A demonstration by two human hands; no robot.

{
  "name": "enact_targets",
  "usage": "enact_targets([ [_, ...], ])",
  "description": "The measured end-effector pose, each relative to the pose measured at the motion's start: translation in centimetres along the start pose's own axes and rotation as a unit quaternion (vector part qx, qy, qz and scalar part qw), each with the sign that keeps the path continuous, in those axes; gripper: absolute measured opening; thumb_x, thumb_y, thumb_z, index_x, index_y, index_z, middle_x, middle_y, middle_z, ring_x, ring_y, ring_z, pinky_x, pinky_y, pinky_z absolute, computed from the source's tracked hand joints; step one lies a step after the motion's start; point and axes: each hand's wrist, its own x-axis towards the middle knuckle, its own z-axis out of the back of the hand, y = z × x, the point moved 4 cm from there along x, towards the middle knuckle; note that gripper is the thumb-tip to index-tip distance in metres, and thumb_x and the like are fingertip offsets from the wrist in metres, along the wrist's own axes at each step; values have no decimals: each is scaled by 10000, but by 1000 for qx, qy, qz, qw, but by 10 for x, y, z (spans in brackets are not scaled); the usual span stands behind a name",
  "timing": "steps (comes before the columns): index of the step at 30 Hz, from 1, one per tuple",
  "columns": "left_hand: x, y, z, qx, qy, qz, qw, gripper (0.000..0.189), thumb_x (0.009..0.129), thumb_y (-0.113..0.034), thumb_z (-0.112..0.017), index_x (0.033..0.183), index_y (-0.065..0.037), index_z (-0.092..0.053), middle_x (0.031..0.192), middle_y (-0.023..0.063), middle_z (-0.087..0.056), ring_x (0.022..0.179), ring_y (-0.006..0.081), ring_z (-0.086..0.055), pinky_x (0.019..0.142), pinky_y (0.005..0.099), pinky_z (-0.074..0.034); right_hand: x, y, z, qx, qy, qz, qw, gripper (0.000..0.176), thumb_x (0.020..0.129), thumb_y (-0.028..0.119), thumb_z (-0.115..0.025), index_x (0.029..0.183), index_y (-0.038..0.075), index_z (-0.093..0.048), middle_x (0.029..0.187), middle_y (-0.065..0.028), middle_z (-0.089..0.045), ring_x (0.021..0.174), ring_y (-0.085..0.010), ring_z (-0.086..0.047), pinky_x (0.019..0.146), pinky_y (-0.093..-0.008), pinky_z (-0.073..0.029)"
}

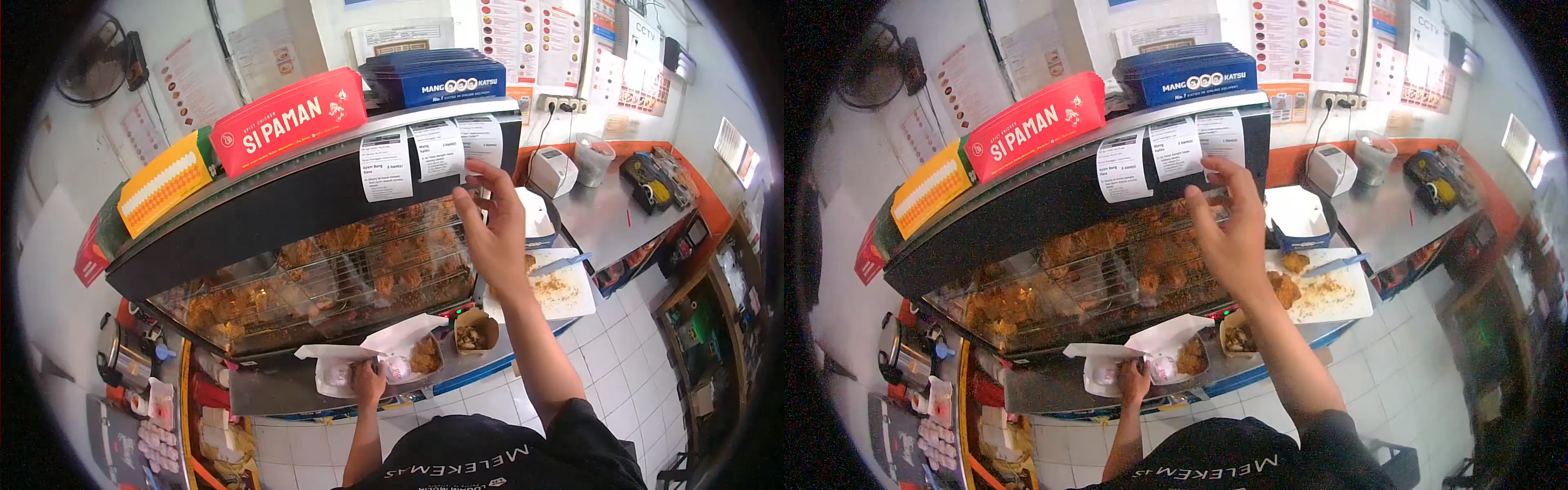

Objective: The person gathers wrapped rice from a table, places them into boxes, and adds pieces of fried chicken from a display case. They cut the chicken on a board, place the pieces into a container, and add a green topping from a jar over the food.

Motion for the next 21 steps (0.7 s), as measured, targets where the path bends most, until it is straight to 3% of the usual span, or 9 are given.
enact_targets([
  [2, 7, -10, 6, 3, 57, 25, 998, 340, 929, -294, -656, 1117, -12, -659, 1140, 228, -676, 1132, 438, -612, 951, 532, -502, 8, 4, -8, -53, -22, 34, 998, 274, 961, 76, -682, 1213, -17, -624, 1091, -108, -686, 949, -155, -622, 816, -315, -506],
  [5, 14, -4, -7, 13, 29, -1, 999, 308, 935, -247, -631, 1128, -8, -652, 1113, 236, -683, 1067, 437, -637, 918, 537, -510, 13, 7, -10, -12, 21, -49, 998, 212, 961, 82, -690, 1149, -13, -669, 975, -67, -701, 862, -137, -627, 796, -301, -508],
  [8, 22, 2, -26, -8, -38, -26, 999, 214, 900, -160, -626, 966, 39, -669, 935, 266, -674, 951, 465, -637, 868, 553, -500, 3, 14, 4, 21, 128, -92, 987, 148, 970, 73, -681, 1092, -8, -702, 892, -33, -706, 807, -111, -622, 784, -263, -502],
  [11, 25, -15, -14, 19, -44, -39, 998, 192, 874, -147, -643, 953, 25, -676, 934, 266, -678, 925, 463, -655, 850, 553, -515, -32, 11, 39, 66, 251, -133, 957, 154, 957, -4, -668, 1108, -8, -697, 1037, -35, -658, 909, -74, -608, 821, -238, -507],
  [12, 28, -21, -8, 38, 60, 8, 997, 231, 869, -113, -599, 1030, 40, -664, 1077, 282, -663, 987, 461, -645, 889, 541, -526, -51, -5, 52, 90, 281, -142, 945, 184, 948, -41, -651, 1126, -10, -685, 1093, -36, -621, 953, -71, -598, 833, -249, -515],
  [15, 31, -9, -23, 65, 22, -2, 998, 218, 930, -200, -621, 948, 9, -678, 916, 242, -707, 863, 442, -689, 783, 533, -557, -118, -73, 98, 100, 288, -315, 899, 240, 879, -99, -620, 1084, 19, -578, 999, -14, -585, 919, -63, -587, 806, -255, -511],
  [17, 29, -11, -22, 79, 30, 15, 996, 240, 960, -226, -608, 946, 2, -681, 862, 233, -713, 824, 435, -698, 756, 532, -561, -162, -125, 133, -27, 315, -396, 862, 257, 842, -98, -589, 1059, 28, -530, 912, -3, -561, 878, -85, -596, 772, -277, -515],
  [19, 28, -13, -20, 88, 39, 25, 995, 259, 982, -240, -596, 935, 0, -683, 848, 236, -715, 821, 435, -701, 751, 537, -557, -201, -164, 157, -130, 315, -383, 858, 247, 835, -56, -576, 1063, 29, -537, 881, -30, -594, 845, -146, -624, 752, -322, -518],
  [21, 29, -13, -21, 92, 54, 25, 994, 276, 997, -240, -586, 914, 3, -685, 874, 249, -712, 854, 441, -700, 769, 548, -546, -244, -220, 178, -253, 371, -395, 802, 298, 830, 53, -648, 1112, 78, -556, 1035, -137, -691, 939, -290, -687, 811, -433, -534],
])
